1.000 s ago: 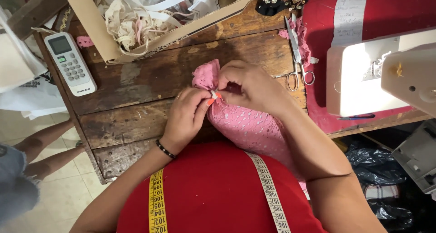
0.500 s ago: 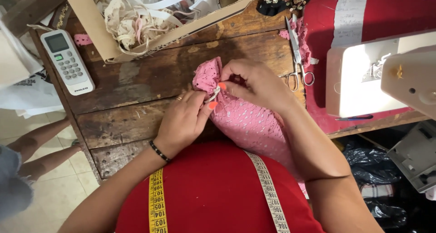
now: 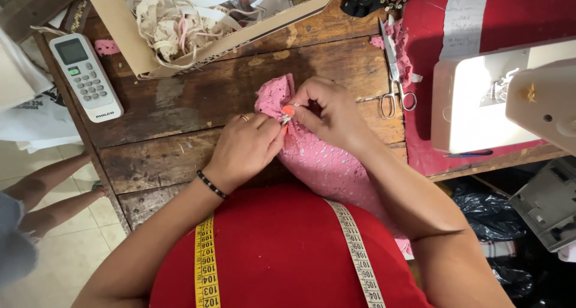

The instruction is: Tying the ends of a pink cylindrical pillow with white cord to create a candy-like shape.

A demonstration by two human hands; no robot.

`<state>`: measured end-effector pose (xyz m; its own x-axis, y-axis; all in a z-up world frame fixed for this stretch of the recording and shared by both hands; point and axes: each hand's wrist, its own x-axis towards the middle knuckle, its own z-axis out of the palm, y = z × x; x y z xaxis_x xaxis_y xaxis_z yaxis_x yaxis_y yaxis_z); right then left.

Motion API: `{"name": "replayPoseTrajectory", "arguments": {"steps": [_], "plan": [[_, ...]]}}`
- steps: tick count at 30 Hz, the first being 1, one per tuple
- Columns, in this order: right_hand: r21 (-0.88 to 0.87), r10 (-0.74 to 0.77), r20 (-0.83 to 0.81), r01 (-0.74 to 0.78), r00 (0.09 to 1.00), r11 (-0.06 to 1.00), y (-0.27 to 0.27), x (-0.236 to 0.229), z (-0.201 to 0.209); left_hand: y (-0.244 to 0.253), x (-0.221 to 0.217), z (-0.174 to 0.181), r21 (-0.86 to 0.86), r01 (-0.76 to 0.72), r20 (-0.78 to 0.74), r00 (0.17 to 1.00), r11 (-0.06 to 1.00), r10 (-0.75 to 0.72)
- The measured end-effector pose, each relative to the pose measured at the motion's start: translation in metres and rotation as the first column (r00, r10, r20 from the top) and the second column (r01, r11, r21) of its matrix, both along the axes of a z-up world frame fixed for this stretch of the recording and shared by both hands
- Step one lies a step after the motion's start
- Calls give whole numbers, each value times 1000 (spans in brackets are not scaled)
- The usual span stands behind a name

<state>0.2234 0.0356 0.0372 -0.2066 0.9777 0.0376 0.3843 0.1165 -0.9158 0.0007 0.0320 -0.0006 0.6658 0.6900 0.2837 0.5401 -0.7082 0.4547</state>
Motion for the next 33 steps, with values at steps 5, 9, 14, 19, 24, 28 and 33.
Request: {"name": "replayPoseTrajectory", "arguments": {"steps": [5, 9, 14, 19, 24, 28, 33], "plan": [[54, -33, 9, 32, 999, 998, -8, -7, -17, -2, -12, -3, -10, 122, 80, 989, 993, -121], [10, 62, -76, -61, 995, 998, -4, -12, -8, -4, -24, -1, -70, 166, 100, 982, 984, -159], [2, 251, -118, -253, 961, 968, 11, -5, 22, 10, -42, 22, -298, -8, 180, 982, 954, 65], [-2, 301, -44, -302, 953, 953, 12, -8, 31, 22, -21, 2, -280, -123, 179, 968, 952, 177], [5, 250, 100, -252, 963, 968, 7, -9, 22, 12, 8, 8, -557, -233, 124, 926, 797, 357], [30, 298, 179, -308, 938, 951, 8, -11, 20, 17, 12, 6, -551, -264, -8, 950, 792, 312], [44, 426, 160, -438, 890, 898, 12, -6, 12, 17, -1, -13, -363, -269, -70, 963, 892, 261]]}}
